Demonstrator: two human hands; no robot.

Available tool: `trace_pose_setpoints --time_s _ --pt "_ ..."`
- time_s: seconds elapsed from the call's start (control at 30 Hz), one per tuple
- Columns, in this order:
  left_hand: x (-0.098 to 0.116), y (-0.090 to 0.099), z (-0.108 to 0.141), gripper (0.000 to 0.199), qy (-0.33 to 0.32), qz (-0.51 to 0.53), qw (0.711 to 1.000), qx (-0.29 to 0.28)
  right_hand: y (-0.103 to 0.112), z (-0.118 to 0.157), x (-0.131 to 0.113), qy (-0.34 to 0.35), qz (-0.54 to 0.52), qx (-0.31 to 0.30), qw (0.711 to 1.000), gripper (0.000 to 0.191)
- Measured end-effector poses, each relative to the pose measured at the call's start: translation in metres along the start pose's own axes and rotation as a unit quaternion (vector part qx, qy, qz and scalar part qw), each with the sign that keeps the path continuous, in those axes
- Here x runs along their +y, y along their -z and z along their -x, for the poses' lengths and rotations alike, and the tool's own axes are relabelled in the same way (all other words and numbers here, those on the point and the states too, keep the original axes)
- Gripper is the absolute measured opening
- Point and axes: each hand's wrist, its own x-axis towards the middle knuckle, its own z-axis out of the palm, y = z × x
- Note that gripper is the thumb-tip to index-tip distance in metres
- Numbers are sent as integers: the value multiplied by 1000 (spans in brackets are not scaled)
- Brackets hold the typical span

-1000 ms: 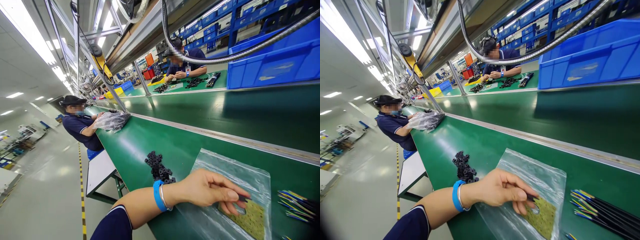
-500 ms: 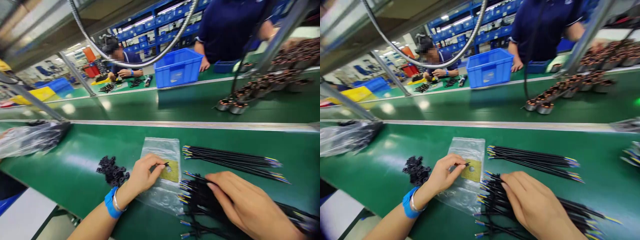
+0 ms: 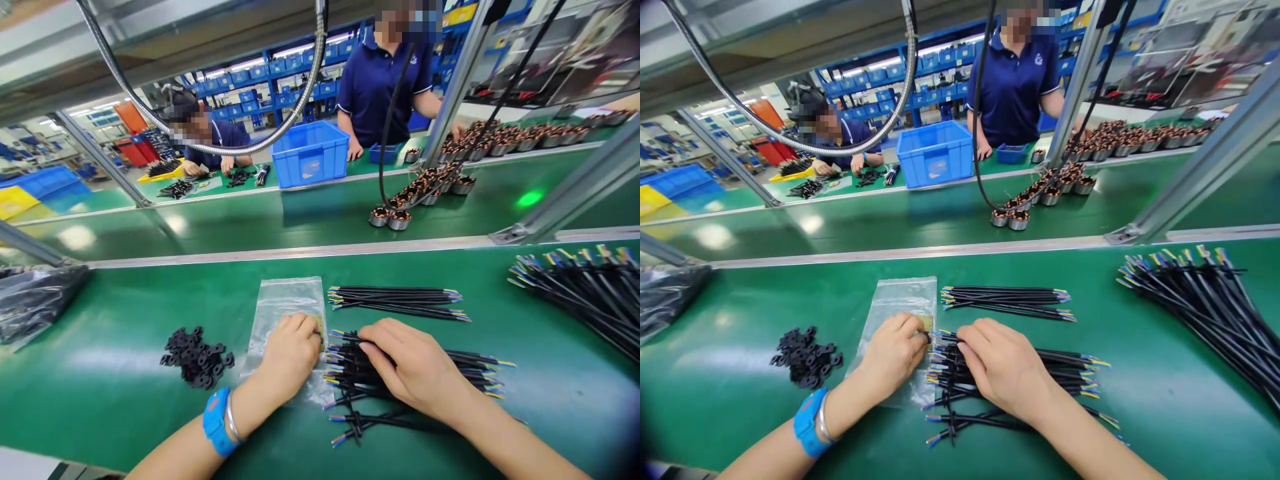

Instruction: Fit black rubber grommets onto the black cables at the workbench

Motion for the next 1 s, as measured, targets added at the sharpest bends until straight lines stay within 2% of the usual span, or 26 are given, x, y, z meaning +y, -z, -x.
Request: trace_pose_setpoints --time_s 0.07,0.1,0.13,0.2,0.23,0.27,0.3,0.33,0.43,0.7,1.0 --pt "-1 4 -3 11 48 117 992 4 1 0 -2 -7 -7 8 1000 13" --pt "-1 6 -3 11 90 216 972 12 1 -1 -3 -9 -11 12 1000 13" --pt "-1 7 -4 10 136 331 934 17 2 -1 -4 -11 -17 16 1000 14" --pt "1 9 -4 11 219 542 811 17 3 -1 -7 -13 -32 15 999 15" --pt "3 10 -4 13 244 616 749 15 4 -2 -9 -14 -40 13 999 15" --pt "5 10 -4 15 259 666 700 16 4 -2 -10 -15 -48 10 999 16" --pt "7 10 -3 16 267 697 665 21 4 -2 -11 -16 -54 7 998 17" --pt "9 10 -2 17 271 716 643 28 4 -2 -11 -18 -59 6 998 18" --pt "13 8 0 19 269 736 620 41 2 -1 -11 -27 -62 -2 998 20" --pt "11 6 6 24 264 744 612 42 -1 1 -13 -22 -32 -6 999 21" --pt "10 7 8 23 262 752 603 40 5 -1 -16 -9 -11 -10 1000 24"
